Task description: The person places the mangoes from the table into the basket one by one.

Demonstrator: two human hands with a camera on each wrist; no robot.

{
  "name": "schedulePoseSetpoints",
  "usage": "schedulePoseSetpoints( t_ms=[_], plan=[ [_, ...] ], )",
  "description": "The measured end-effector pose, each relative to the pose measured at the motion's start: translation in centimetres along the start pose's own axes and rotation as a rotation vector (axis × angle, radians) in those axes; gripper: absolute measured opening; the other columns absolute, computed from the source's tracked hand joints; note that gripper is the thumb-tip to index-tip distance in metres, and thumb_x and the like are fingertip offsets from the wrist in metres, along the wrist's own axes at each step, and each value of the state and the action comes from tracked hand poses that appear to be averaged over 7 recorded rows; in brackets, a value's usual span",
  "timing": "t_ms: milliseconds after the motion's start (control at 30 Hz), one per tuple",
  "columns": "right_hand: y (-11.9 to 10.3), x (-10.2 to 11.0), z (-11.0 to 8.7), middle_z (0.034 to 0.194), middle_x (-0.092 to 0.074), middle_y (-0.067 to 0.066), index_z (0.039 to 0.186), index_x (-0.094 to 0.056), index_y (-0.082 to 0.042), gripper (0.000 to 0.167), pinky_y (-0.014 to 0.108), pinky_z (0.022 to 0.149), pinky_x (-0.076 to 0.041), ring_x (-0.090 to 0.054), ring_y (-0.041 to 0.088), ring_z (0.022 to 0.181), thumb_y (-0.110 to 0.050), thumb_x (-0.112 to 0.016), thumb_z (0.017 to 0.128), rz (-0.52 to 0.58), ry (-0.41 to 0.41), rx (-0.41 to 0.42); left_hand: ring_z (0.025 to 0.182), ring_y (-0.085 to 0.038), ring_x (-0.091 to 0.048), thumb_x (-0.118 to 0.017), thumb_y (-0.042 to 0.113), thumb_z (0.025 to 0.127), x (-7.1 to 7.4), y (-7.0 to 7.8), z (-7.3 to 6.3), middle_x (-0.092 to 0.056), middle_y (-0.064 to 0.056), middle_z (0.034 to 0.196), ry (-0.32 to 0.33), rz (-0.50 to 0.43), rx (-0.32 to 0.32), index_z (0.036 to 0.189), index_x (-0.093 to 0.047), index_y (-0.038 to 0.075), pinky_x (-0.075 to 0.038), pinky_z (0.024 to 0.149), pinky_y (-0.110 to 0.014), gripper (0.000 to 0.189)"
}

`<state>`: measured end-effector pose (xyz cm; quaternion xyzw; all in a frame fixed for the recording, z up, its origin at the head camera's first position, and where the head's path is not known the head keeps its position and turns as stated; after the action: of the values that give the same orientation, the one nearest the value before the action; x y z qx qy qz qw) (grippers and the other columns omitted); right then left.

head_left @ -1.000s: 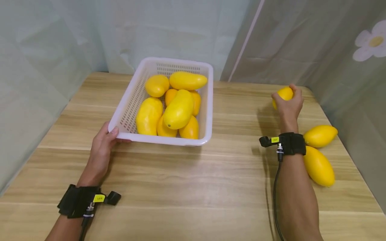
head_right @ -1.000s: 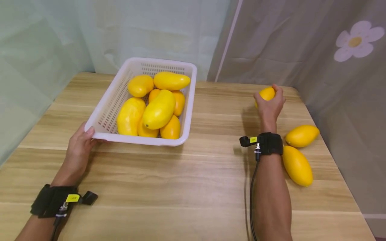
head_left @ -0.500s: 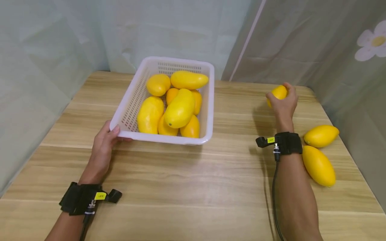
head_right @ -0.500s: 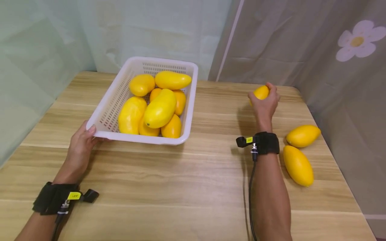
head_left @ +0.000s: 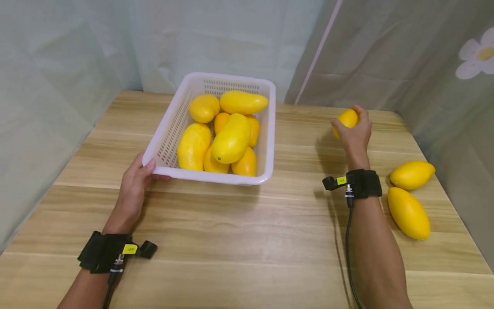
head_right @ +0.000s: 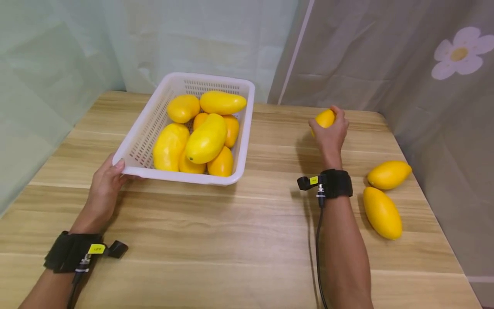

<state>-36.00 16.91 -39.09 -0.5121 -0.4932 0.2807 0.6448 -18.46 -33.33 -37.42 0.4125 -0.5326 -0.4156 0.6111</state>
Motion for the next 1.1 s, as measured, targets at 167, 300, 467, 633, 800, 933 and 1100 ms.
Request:
schedulePoseSetpoints(
  t_ms=[167, 300, 467, 633, 800, 933, 1100],
  plan=[
    [-0.27, 0.03, -0.08, 0.151, -0.036, 0.008, 0.153, -0.040, -0.020, 0.072, 0.032, 0.100, -0.046, -0.041, 0.018, 0.124, -0.026, -0.074, 0.089, 0.009, -0.006, 0.002, 0.104, -0.020, -0.059, -0.039, 0.039, 0.109, -0.01, -0.01, 0.08, -0.050, -0.009, 0.139, 0.001, 0.002, -0.016, 0.153, -0.041, 0.015, -0.043, 0.098, -0.020, 0.050],
    [-0.39, -0.06, -0.11, 0.153, -0.035, 0.008, 0.154, -0.038, -0.019, 0.073, 0.033, 0.102, -0.045, -0.040, 0.018, 0.125, -0.027, -0.073, 0.091, 0.009, -0.025, 0.007, 0.104, -0.019, -0.060, -0.039, 0.039, 0.109, 0.05, -0.03, 0.11, -0.050, -0.010, 0.139, 0.003, -0.007, -0.022, 0.153, -0.041, 0.014, -0.044, 0.096, -0.021, 0.050],
    [-0.49, -0.07, -0.11, 0.153, -0.035, 0.008, 0.154, -0.038, -0.019, 0.073, 0.032, 0.103, -0.045, -0.040, 0.018, 0.126, -0.027, -0.073, 0.091, 0.004, -0.030, -0.002, 0.102, -0.019, -0.060, -0.039, 0.037, 0.109, 0.11, -0.05, 0.19, -0.052, -0.012, 0.136, 0.001, -0.043, -0.033, 0.151, -0.043, 0.011, -0.045, 0.094, -0.022, 0.049],
    [-0.56, -0.09, -0.11, 0.153, -0.035, 0.008, 0.154, -0.038, -0.021, 0.072, 0.032, 0.103, -0.045, -0.040, 0.018, 0.126, -0.026, -0.073, 0.091, 0.008, -0.034, -0.005, 0.100, -0.019, -0.060, -0.039, 0.035, 0.109, 0.13, -0.07, 0.24, -0.052, -0.013, 0.134, -0.001, -0.061, -0.042, 0.150, -0.043, 0.010, -0.045, 0.093, -0.023, 0.048],
    [-0.65, -0.12, -0.16, 0.153, -0.036, 0.008, 0.154, -0.038, -0.019, 0.072, 0.033, 0.103, -0.045, -0.040, 0.019, 0.126, -0.025, -0.073, 0.091, -0.006, -0.038, 0.011, 0.100, -0.019, -0.061, -0.040, 0.034, 0.109, 0.10, -0.08, 0.26, -0.052, -0.014, 0.134, -0.005, -0.076, -0.047, 0.150, -0.043, 0.010, -0.047, 0.092, -0.024, 0.048],
    [-0.68, -0.12, -0.07, 0.154, -0.036, 0.008, 0.155, -0.037, -0.019, 0.074, 0.032, 0.103, -0.045, -0.041, 0.019, 0.126, -0.027, -0.073, 0.091, -0.020, -0.039, 0.010, 0.100, -0.019, -0.061, -0.040, 0.034, 0.109, 0.05, -0.04, 0.27, -0.053, -0.014, 0.133, -0.002, -0.077, -0.049, 0.151, -0.043, 0.011, -0.048, 0.091, -0.024, 0.048],
    [-0.64, -0.08, -0.11, 0.153, -0.037, 0.007, 0.154, -0.038, -0.019, 0.074, 0.032, 0.102, -0.046, -0.041, 0.018, 0.126, -0.027, -0.073, 0.090, -0.007, -0.040, 0.015, 0.099, -0.019, -0.061, -0.040, 0.034, 0.109, 0.00, -0.01, 0.28, -0.053, -0.015, 0.133, -0.004, -0.095, -0.051, 0.150, -0.044, 0.010, -0.048, 0.090, -0.025, 0.048]
  ],
)
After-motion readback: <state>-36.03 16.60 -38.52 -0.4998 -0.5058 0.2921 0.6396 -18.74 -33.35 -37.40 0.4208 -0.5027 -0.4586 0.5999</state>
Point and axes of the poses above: each hand's wrist, its own z-axis towards the middle knuckle, its own x-axis out of the back of the hand, y = z × x, the point moved 4 cm from there along z, towards the middle knuckle
